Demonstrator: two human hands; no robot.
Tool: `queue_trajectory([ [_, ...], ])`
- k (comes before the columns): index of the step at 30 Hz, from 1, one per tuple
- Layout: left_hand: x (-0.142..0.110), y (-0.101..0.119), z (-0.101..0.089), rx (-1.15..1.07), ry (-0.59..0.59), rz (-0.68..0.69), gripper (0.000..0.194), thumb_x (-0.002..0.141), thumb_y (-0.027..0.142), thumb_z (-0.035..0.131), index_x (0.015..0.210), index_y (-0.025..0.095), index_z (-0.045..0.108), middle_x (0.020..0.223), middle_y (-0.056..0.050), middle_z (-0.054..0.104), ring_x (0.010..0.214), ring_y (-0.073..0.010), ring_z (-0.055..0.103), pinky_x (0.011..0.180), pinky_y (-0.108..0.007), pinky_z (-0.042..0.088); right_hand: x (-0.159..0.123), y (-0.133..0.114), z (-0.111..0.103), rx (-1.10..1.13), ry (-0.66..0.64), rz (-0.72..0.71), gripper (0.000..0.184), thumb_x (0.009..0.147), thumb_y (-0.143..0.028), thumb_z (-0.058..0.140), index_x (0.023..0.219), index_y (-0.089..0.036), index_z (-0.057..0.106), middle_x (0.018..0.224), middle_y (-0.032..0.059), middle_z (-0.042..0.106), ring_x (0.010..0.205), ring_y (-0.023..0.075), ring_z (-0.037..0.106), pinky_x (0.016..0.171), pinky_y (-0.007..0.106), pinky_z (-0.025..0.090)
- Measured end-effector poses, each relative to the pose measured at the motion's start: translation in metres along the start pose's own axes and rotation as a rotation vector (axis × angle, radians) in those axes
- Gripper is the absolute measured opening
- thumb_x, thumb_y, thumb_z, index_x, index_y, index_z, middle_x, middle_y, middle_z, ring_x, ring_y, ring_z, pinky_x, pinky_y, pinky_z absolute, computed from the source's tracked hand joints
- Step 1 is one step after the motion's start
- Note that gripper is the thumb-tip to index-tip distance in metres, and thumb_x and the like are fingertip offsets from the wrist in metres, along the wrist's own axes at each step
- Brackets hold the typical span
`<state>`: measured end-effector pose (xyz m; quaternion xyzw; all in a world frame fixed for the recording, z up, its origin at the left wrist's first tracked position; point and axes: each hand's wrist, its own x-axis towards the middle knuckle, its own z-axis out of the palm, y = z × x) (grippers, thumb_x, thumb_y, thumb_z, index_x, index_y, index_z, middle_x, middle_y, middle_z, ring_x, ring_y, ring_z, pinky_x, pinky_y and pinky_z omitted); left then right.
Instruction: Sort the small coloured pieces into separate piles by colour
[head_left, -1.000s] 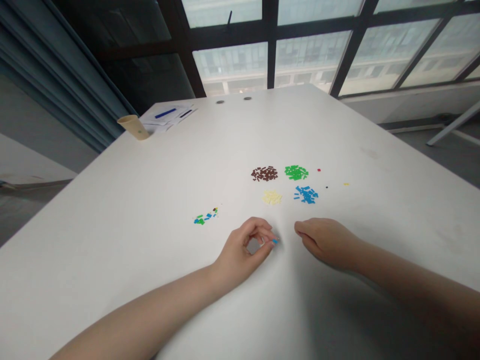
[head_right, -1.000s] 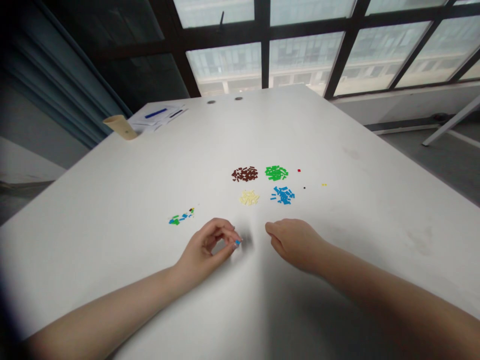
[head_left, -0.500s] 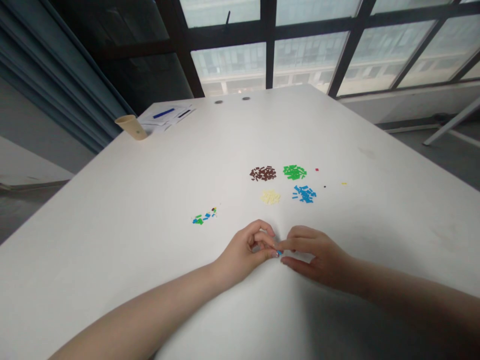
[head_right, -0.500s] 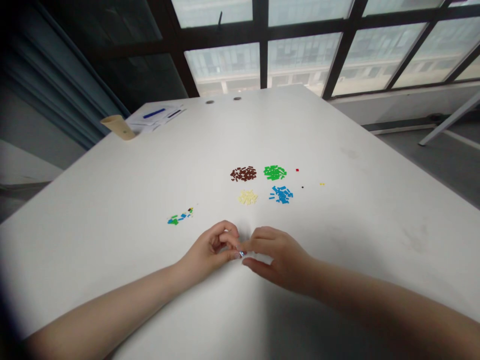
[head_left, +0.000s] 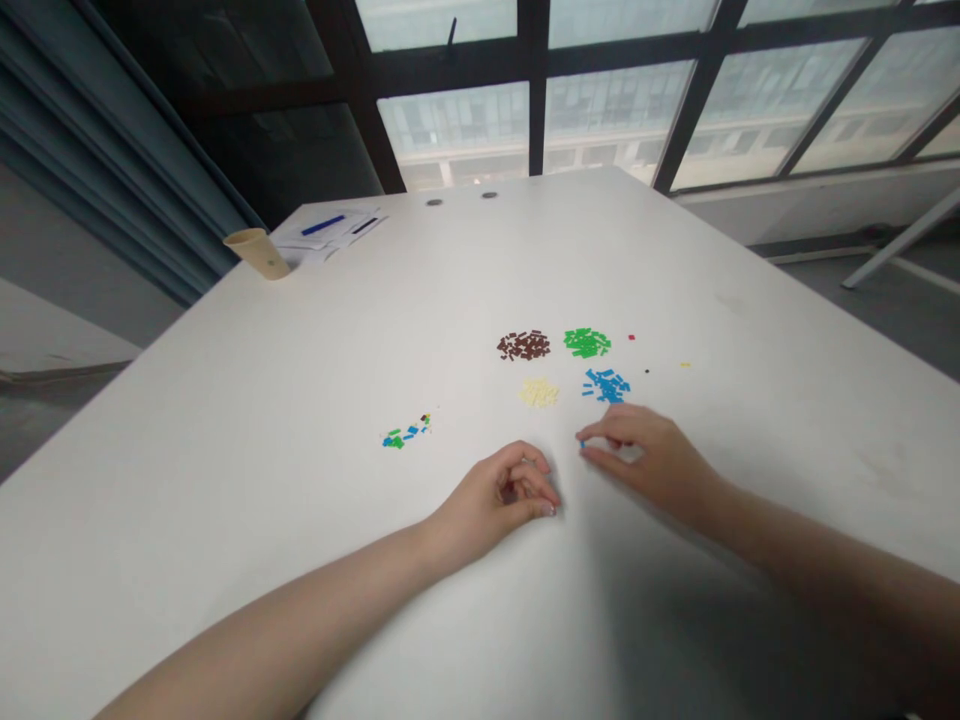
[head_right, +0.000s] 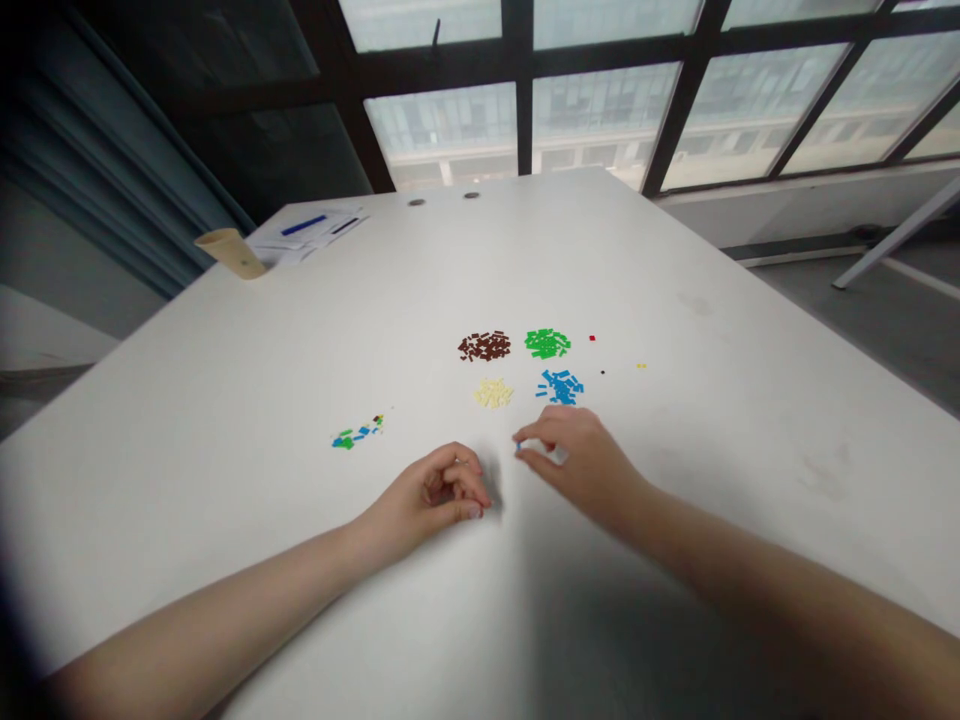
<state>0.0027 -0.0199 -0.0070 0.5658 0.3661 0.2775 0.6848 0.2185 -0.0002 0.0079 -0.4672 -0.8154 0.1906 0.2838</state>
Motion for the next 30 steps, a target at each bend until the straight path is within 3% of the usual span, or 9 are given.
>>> queue_trajectory([
  [3,0.000,-0.001,-0.001,0.011,-0.010,-0.004,0.024,0.072,0.022,0.064,0.089,0.016,0.047,0.076,-0.002,0.062,0.069,-0.0099,0.055,0.065,-0.023,0.039,0.012,0.030,-0.019,-0.169,0.039,0.233,0.015,0.073,-0.027,0.056,0.080,-0.019,0.068,0.059,-0.0008,0.050,0.057,0.0123,0.047,0.056,0.024,0.035],
  [6,0.000,-0.001,-0.002,0.032,-0.019,-0.002,0.023,0.073,0.023,0.063,0.089,0.016,0.048,0.076,-0.002,0.062,0.070,-0.0098,0.055,0.066,-0.023,0.040,0.018,0.054,-0.031,-0.246,-0.011,0.359,0.017,0.071,-0.031,0.057,0.077,-0.021,0.069,0.055,-0.0018,0.047,0.052,0.0121,0.045,0.052,0.024,0.032],
  [11,0.000,-0.001,-0.005,0.052,-0.031,-0.004,0.023,0.073,0.024,0.062,0.090,0.017,0.048,0.075,-0.002,0.061,0.069,-0.0096,0.055,0.066,-0.023,0.040,0.019,0.066,-0.031,-0.256,-0.043,0.419,0.021,0.069,-0.034,0.057,0.079,-0.022,0.071,0.057,-0.0008,0.051,0.052,0.0125,0.045,0.051,0.024,0.031],
  [20,0.000,-0.002,-0.004,0.114,-0.055,0.021,0.021,0.076,0.026,0.058,0.091,0.016,0.049,0.078,-0.004,0.060,0.072,-0.0110,0.055,0.068,-0.024,0.042,0.019,0.064,-0.033,-0.248,-0.062,0.420,0.025,0.072,-0.035,0.053,0.086,-0.022,0.070,0.061,0.0002,0.055,0.056,0.0140,0.047,0.053,0.024,0.032],
  [23,0.000,0.007,-0.005,0.291,0.004,0.049,0.015,0.080,0.027,0.051,0.090,0.016,0.051,0.080,-0.004,0.060,0.072,-0.0110,0.054,0.066,-0.023,0.041,0.018,0.054,-0.037,-0.298,-0.045,0.425,0.028,0.076,-0.039,0.049,0.084,-0.021,0.069,0.052,-0.0005,0.050,0.050,0.0135,0.045,0.049,0.024,0.030],
  [25,0.001,0.017,-0.013,0.491,0.108,0.072,0.014,0.083,0.028,0.045,0.088,0.017,0.052,0.080,-0.004,0.060,0.072,-0.0117,0.054,0.064,-0.023,0.041,0.017,0.047,-0.038,-0.335,-0.064,0.418,0.030,0.077,-0.041,0.046,0.083,-0.022,0.069,0.049,-0.0007,0.049,0.048,0.0134,0.044,0.048,0.024,0.029],
  [27,0.002,0.029,-0.029,0.707,0.232,0.078,0.017,0.083,0.029,0.041,0.089,0.019,0.053,0.079,-0.003,0.060,0.071,-0.0126,0.053,0.062,-0.023,0.040,0.017,0.041,-0.039,-0.370,-0.106,0.414,0.031,0.078,-0.040,0.044,0.084,-0.022,0.068,0.052,0.0001,0.052,0.050,0.0138,0.047,0.049,0.024,0.030],
  [30,0.003,0.044,-0.067,1.085,0.383,0.029,0.022,0.081,0.026,0.039,0.093,0.018,0.055,0.087,-0.005,0.060,0.075,-0.0157,0.054,0.066,-0.025,0.040,0.017,0.036,-0.039,-0.451,-0.160,0.405,0.032,0.081,-0.035,0.041,0.092,-0.022,0.068,0.067,0.0035,0.062,0.061,0.0160,0.053,0.053,0.024,0.034],
])
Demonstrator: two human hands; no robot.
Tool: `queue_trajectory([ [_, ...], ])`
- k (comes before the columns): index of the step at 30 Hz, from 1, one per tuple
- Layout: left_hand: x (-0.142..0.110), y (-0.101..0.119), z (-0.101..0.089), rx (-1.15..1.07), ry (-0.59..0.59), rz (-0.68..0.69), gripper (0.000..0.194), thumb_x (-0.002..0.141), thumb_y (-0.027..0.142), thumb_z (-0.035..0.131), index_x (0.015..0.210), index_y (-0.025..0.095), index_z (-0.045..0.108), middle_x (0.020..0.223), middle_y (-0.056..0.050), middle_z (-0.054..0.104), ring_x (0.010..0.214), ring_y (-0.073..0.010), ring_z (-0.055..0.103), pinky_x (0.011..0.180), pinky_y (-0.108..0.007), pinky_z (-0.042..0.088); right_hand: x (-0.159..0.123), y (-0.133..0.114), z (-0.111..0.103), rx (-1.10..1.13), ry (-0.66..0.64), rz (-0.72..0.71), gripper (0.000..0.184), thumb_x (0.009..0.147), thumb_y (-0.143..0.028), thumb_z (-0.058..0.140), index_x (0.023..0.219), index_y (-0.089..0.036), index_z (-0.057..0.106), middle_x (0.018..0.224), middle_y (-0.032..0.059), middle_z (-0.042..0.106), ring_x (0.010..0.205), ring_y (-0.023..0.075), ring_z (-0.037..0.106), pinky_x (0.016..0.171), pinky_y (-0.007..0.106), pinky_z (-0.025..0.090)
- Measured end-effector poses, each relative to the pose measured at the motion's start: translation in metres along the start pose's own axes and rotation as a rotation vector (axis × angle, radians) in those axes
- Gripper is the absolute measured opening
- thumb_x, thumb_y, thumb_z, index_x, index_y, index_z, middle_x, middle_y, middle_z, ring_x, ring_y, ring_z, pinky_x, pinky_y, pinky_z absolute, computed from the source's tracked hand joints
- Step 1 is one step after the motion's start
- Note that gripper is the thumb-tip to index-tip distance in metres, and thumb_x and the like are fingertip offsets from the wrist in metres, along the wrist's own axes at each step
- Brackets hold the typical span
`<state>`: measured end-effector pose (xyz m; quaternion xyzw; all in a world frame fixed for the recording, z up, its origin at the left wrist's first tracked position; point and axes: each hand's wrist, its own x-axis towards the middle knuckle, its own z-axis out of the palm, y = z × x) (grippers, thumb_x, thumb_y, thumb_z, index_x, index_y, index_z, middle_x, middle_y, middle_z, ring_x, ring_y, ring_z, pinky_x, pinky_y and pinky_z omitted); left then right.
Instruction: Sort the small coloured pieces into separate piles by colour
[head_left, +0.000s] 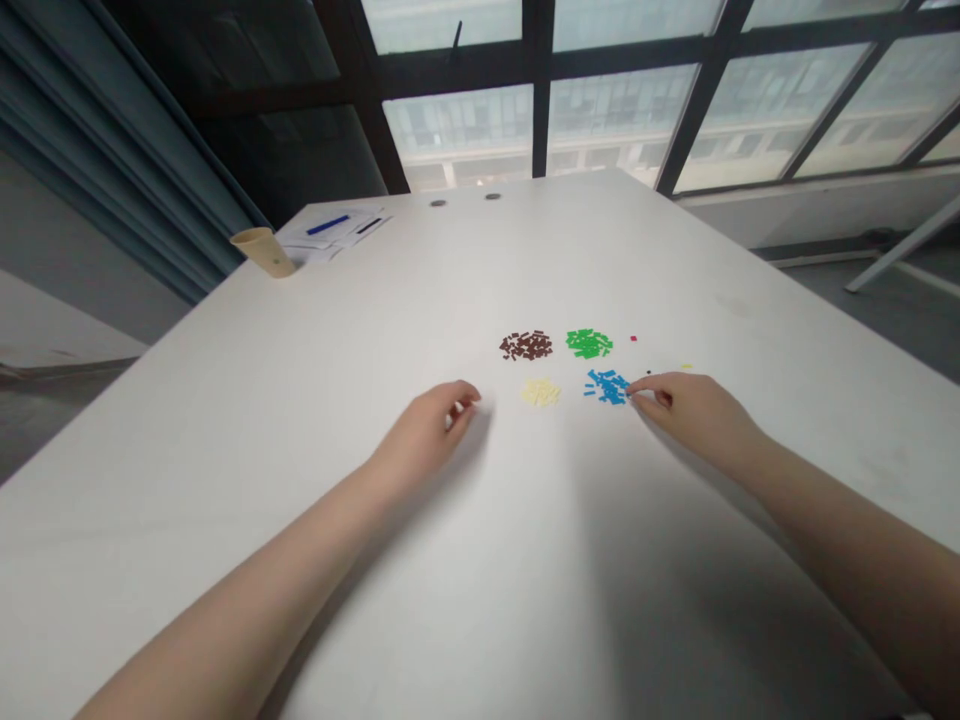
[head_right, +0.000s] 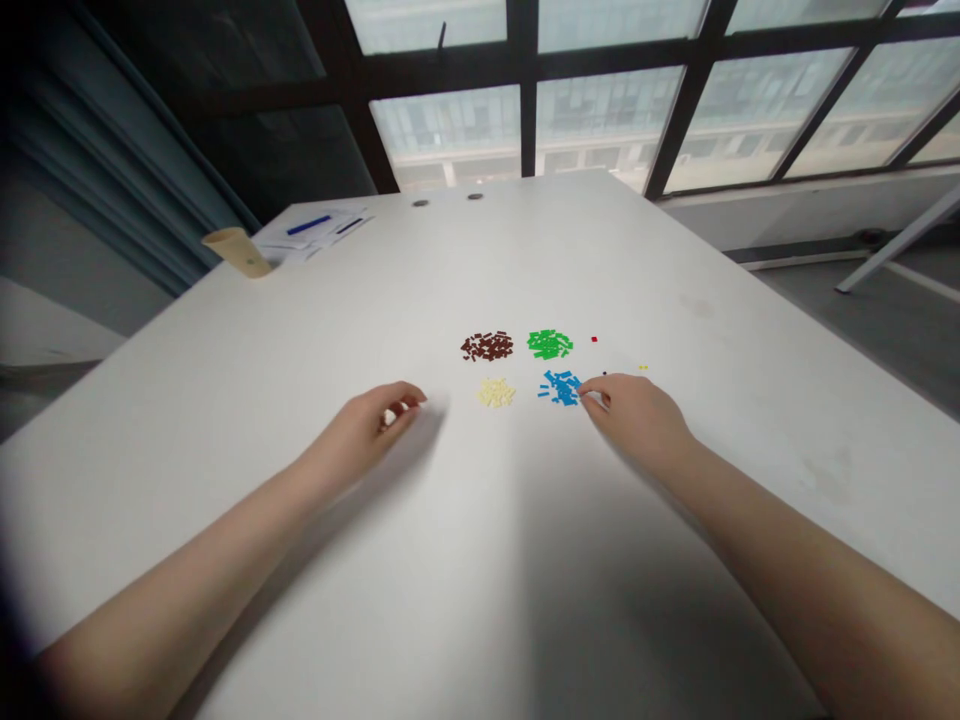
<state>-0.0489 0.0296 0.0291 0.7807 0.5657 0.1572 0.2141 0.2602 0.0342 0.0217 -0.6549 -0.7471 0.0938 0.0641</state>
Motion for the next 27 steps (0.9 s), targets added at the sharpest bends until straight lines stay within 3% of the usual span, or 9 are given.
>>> queue_trajectory([
  [3,0.012,-0.033,-0.022,0.414,0.030,-0.206,0.023,0.076,0.024,0.040,0.083,0.016,0.060,0.086,-0.010,0.061,0.074,-0.0214,0.056,0.063,-0.029,0.038,-0.003,-0.001,-0.003,-0.127,-0.043,-0.028,0.034,0.082,-0.029,0.037,0.100,-0.025,0.066,0.083,0.0058,0.065,0.072,0.0186,0.056,0.058,0.026,0.036],
  [7,0.018,-0.059,-0.028,0.432,-0.096,-0.313,0.023,0.073,0.027,0.040,0.082,0.019,0.060,0.078,-0.007,0.064,0.066,-0.0194,0.057,0.057,-0.026,0.036,-0.008,0.000,-0.004,-0.230,-0.116,-0.028,0.037,0.082,-0.023,0.036,0.108,-0.029,0.062,0.089,0.0048,0.066,0.075,0.0197,0.059,0.059,0.027,0.037],
  [13,0.018,-0.058,-0.018,0.354,-0.181,-0.271,0.020,0.070,0.028,0.045,0.077,0.020,0.061,0.074,-0.005,0.065,0.063,-0.0165,0.056,0.055,-0.023,0.035,-0.010,0.001,-0.001,-0.224,-0.114,-0.036,0.039,0.082,-0.022,0.035,0.113,-0.026,0.059,0.098,0.0057,0.066,0.085,0.0207,0.059,0.065,0.028,0.040],
  [27,0.018,-0.059,-0.020,0.359,-0.198,-0.289,0.022,0.071,0.031,0.046,0.078,0.019,0.063,0.073,-0.006,0.066,0.063,-0.0168,0.058,0.055,-0.023,0.036,-0.009,0.000,-0.001,-0.227,-0.135,-0.004,0.040,0.082,-0.024,0.035,0.116,-0.027,0.056,0.099,0.0061,0.066,0.082,0.0220,0.060,0.061,0.028,0.039],
])
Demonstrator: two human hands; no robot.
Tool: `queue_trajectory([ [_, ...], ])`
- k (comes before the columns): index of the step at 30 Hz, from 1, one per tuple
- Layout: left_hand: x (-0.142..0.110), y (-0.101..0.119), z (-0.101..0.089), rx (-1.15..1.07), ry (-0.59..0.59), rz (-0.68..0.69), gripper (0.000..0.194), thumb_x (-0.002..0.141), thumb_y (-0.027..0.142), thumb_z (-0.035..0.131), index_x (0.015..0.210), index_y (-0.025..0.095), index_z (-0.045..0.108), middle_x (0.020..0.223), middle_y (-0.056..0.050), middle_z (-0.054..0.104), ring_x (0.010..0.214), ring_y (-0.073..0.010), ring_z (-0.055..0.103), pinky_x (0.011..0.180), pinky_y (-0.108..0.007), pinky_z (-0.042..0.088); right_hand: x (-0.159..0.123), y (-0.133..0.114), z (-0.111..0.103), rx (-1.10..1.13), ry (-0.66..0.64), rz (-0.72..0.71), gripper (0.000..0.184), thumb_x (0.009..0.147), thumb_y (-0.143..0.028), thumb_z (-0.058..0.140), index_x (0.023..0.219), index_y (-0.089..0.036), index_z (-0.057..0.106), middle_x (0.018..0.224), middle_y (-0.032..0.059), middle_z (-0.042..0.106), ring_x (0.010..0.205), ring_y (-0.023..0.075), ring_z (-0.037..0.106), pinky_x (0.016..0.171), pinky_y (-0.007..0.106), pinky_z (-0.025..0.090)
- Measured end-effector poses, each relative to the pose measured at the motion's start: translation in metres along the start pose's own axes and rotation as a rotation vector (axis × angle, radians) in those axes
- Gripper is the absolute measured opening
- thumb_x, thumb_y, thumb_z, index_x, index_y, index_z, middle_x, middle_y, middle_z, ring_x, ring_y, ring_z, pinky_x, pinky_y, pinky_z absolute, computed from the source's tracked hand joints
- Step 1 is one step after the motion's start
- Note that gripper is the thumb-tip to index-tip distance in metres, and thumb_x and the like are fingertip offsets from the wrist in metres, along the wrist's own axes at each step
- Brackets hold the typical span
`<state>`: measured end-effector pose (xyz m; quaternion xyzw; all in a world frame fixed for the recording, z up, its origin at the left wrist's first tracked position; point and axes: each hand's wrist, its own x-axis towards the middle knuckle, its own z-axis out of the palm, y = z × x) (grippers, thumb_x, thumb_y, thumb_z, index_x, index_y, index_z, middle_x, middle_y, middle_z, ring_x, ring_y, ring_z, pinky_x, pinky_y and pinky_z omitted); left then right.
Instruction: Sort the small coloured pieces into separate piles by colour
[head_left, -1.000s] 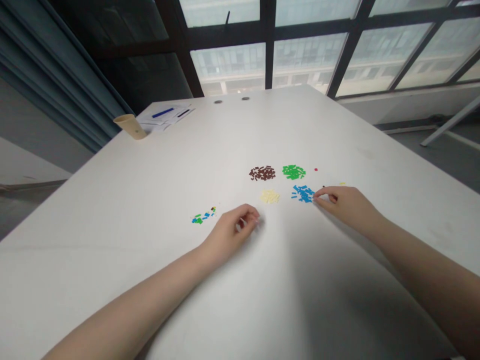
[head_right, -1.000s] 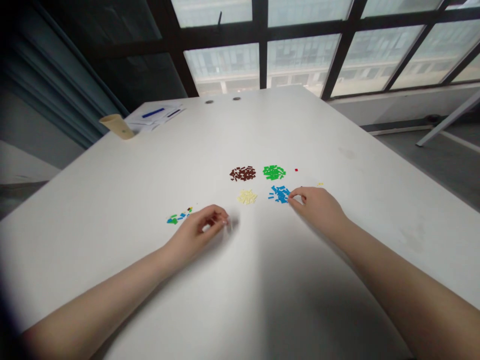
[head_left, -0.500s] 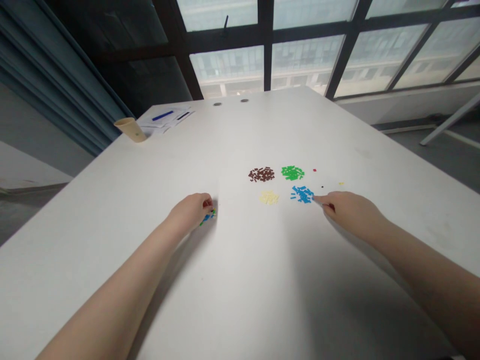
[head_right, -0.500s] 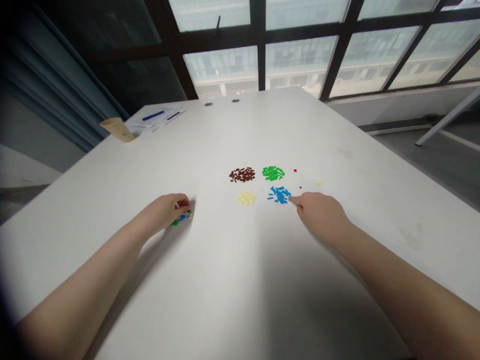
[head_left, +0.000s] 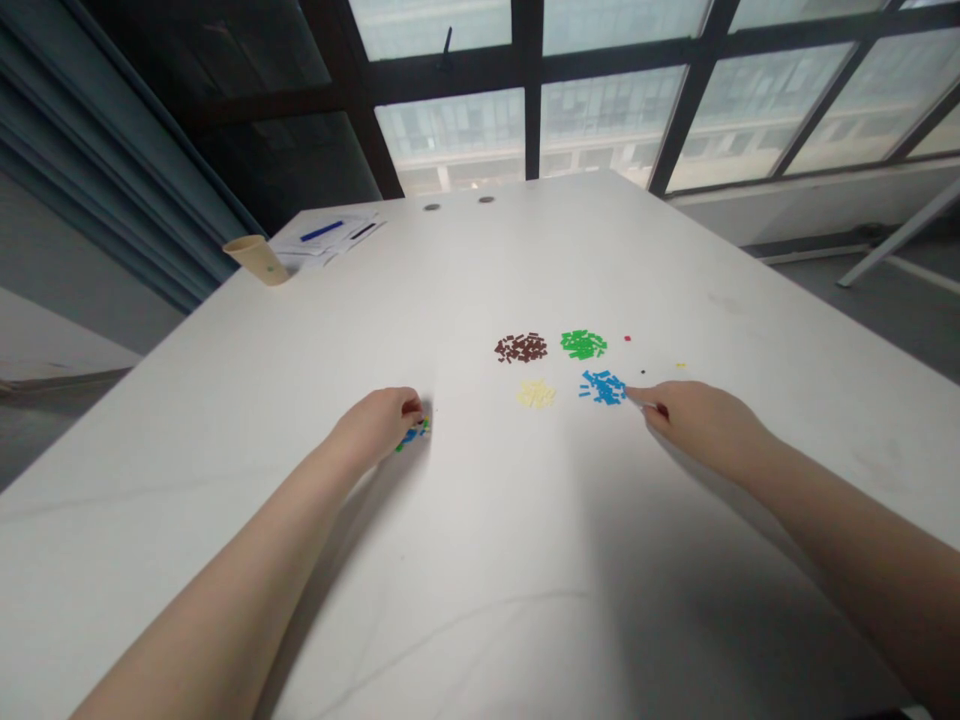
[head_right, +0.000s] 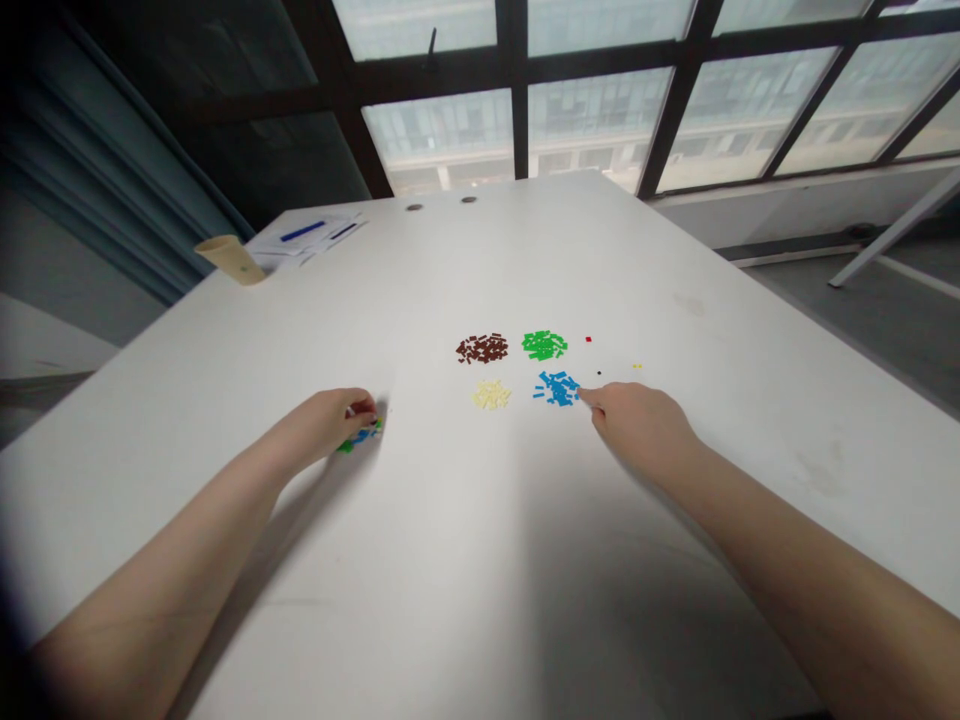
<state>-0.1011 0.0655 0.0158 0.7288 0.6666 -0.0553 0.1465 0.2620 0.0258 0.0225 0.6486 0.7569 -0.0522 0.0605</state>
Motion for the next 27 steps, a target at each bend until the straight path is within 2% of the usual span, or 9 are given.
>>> queue_trajectory([
  [6,0.0014,-0.0008,0.0007,-0.015,-0.006,-0.006,0.022,0.071,0.027,0.045,0.079,0.019,0.064,0.075,-0.006,0.066,0.063,-0.0164,0.058,0.056,-0.023,0.037,0.0002,-0.0007,0.0012,-0.008,-0.045,-0.010,0.039,0.083,-0.025,0.035,0.114,-0.025,0.058,0.098,0.0076,0.066,0.084,0.0230,0.060,0.063,0.029,0.041],
  [12,0.0011,0.0005,0.0008,-0.002,-0.007,-0.008,0.023,0.071,0.028,0.045,0.080,0.019,0.064,0.076,-0.006,0.067,0.065,-0.0165,0.058,0.057,-0.023,0.037,-0.0020,-0.0034,0.0007,-0.009,-0.016,-0.018,0.038,0.083,-0.024,0.035,0.113,-0.025,0.059,0.096,0.0073,0.067,0.083,0.0216,0.060,0.064,0.028,0.040],
  [27,0.0007,-0.0027,0.0009,-0.011,-0.002,0.013,0.022,0.071,0.026,0.043,0.079,0.020,0.063,0.076,-0.005,0.066,0.064,-0.0173,0.058,0.056,-0.024,0.037,-0.0025,-0.0027,0.0024,-0.022,-0.039,-0.020,0.037,0.084,-0.025,0.034,0.110,-0.022,0.059,0.095,0.0093,0.066,0.084,0.0231,0.059,0.061,0.028,0.037],
])
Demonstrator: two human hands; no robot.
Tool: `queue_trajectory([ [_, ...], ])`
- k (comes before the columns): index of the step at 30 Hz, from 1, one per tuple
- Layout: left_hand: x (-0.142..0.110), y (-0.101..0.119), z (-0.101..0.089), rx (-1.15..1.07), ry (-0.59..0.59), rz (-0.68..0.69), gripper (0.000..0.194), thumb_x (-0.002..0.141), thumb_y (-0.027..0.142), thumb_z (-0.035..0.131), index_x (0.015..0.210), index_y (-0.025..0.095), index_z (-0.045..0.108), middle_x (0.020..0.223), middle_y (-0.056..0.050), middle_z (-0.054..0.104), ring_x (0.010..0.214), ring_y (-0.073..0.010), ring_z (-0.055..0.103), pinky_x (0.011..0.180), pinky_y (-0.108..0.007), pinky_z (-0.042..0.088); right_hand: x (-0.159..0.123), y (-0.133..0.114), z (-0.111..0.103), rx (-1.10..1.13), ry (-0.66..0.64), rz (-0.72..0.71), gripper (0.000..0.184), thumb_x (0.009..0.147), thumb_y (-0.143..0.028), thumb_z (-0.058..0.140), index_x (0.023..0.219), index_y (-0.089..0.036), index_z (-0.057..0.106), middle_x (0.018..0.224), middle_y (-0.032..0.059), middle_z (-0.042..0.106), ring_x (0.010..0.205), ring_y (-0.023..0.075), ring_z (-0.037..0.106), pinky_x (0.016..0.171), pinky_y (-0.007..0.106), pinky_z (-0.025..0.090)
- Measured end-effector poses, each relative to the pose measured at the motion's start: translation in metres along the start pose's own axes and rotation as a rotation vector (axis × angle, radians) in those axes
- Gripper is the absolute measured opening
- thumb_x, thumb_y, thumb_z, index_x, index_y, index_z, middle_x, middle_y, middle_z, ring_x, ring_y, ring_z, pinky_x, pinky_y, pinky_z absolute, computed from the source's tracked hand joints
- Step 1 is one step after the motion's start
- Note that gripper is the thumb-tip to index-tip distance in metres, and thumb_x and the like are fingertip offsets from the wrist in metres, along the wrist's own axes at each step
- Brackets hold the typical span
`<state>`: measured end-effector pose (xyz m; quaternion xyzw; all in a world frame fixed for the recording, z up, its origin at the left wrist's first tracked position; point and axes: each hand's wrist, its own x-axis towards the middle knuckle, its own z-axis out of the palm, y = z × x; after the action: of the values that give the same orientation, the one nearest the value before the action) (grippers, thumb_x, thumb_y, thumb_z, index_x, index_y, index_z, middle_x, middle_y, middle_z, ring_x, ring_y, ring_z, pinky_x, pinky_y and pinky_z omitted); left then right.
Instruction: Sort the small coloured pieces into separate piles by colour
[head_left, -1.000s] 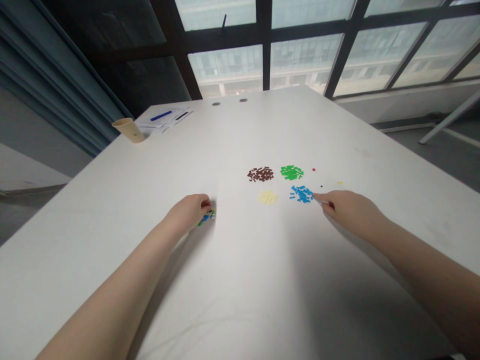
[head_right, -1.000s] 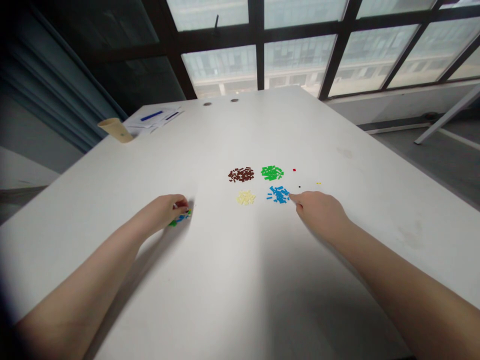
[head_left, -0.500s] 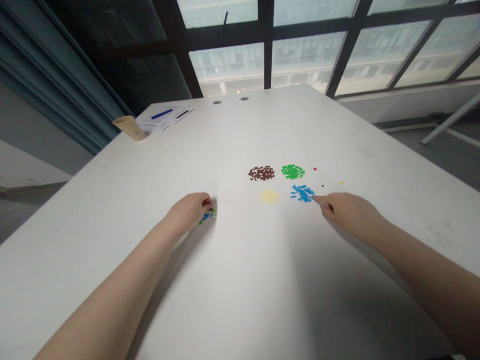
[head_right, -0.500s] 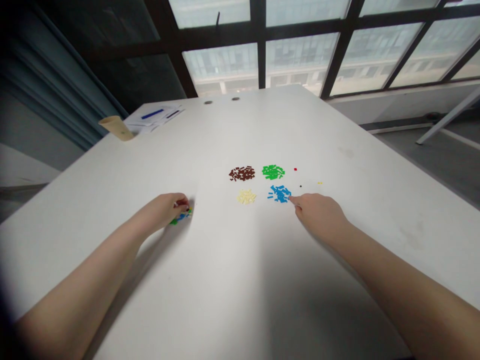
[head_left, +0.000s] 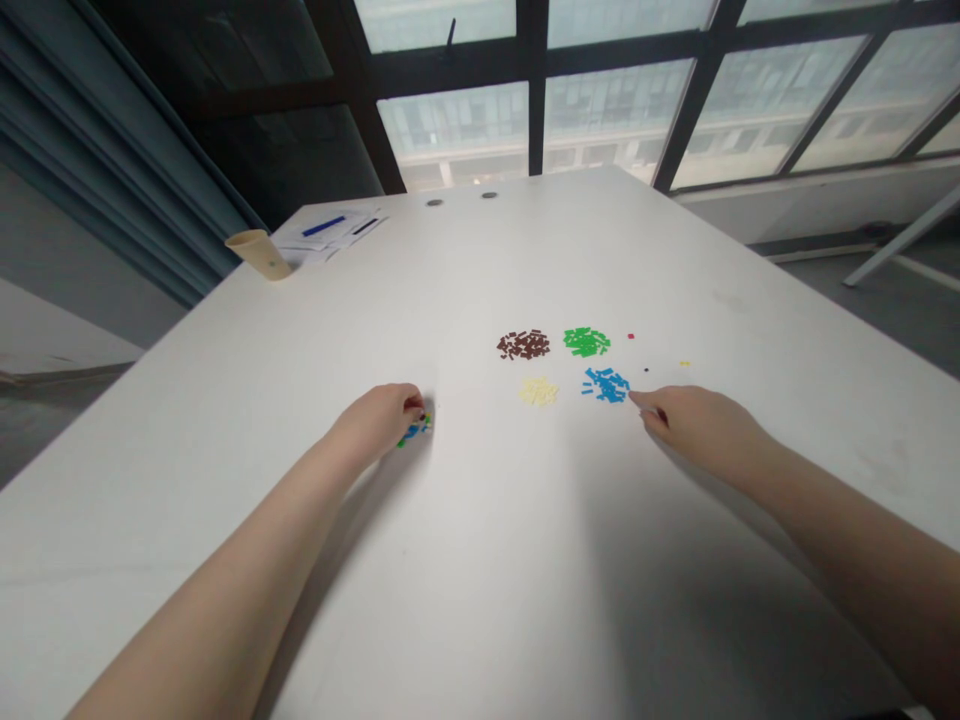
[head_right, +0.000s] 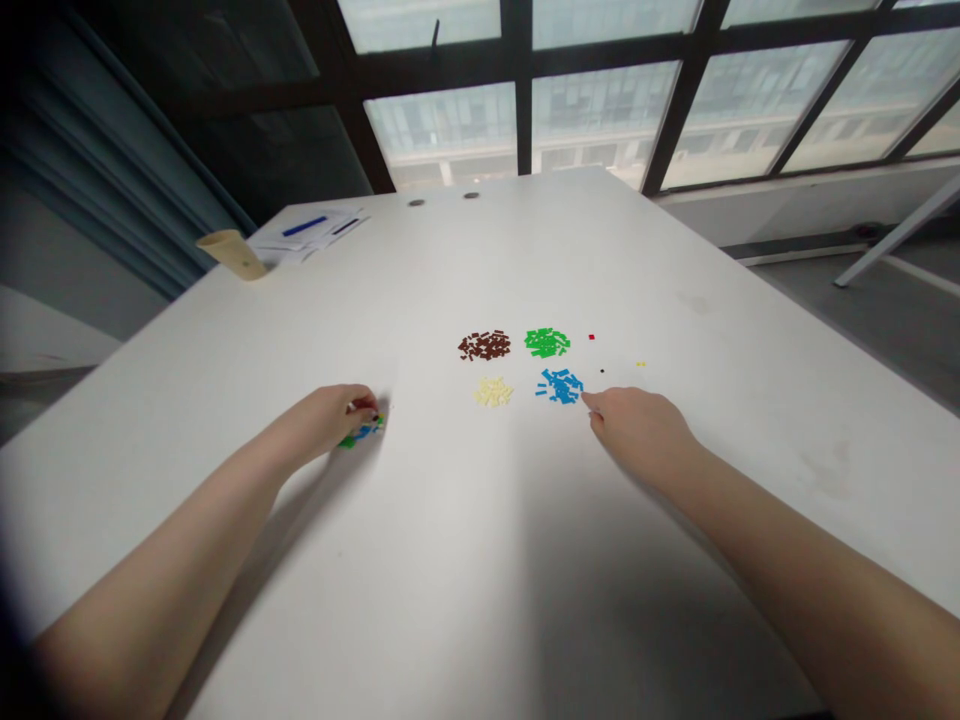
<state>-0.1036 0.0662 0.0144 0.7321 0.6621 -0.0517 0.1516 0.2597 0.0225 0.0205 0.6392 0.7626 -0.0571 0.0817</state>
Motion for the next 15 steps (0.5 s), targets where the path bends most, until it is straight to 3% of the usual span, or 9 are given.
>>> queue_trajectory([
  [4,0.002,-0.006,-0.002,0.000,0.028,-0.013,0.024,0.071,0.025,0.044,0.083,0.019,0.063,0.081,-0.005,0.067,0.068,-0.0175,0.058,0.060,-0.024,0.039,-0.003,-0.005,-0.005,0.039,0.056,-0.033,0.030,0.082,-0.024,0.036,0.090,-0.022,0.064,0.086,0.0063,0.066,0.076,0.0198,0.058,0.058,0.026,0.033],
  [7,0.001,-0.008,-0.005,0.004,0.048,0.000,0.025,0.068,0.020,0.044,0.085,0.019,0.063,0.086,-0.005,0.067,0.074,-0.0174,0.059,0.063,-0.023,0.039,-0.011,-0.016,-0.007,0.108,0.078,-0.115,0.024,0.080,-0.023,0.037,0.070,-0.019,0.059,0.072,0.0038,0.063,0.062,0.0143,0.052,0.053,0.025,0.028],
  [11,-0.003,-0.001,-0.009,-0.010,-0.004,-0.012,0.023,0.067,0.020,0.047,0.084,0.019,0.063,0.082,-0.004,0.067,0.069,-0.0161,0.059,0.058,-0.022,0.039,-0.023,-0.039,0.005,0.186,0.011,-0.350,0.020,0.078,-0.020,0.038,0.060,-0.018,0.049,0.059,0.0015,0.055,0.053,0.0115,0.042,0.051,0.026,0.022],
  [15,-0.005,0.007,-0.010,-0.054,-0.043,-0.007,0.020,0.065,0.020,0.049,0.081,0.020,0.062,0.078,-0.002,0.066,0.062,-0.0146,0.058,0.055,-0.022,0.038,-0.031,-0.054,0.020,0.199,-0.036,-0.580,0.019,0.078,-0.019,0.040,0.061,-0.017,0.050,0.062,0.0024,0.056,0.058,0.0125,0.044,0.055,0.027,0.023],
])
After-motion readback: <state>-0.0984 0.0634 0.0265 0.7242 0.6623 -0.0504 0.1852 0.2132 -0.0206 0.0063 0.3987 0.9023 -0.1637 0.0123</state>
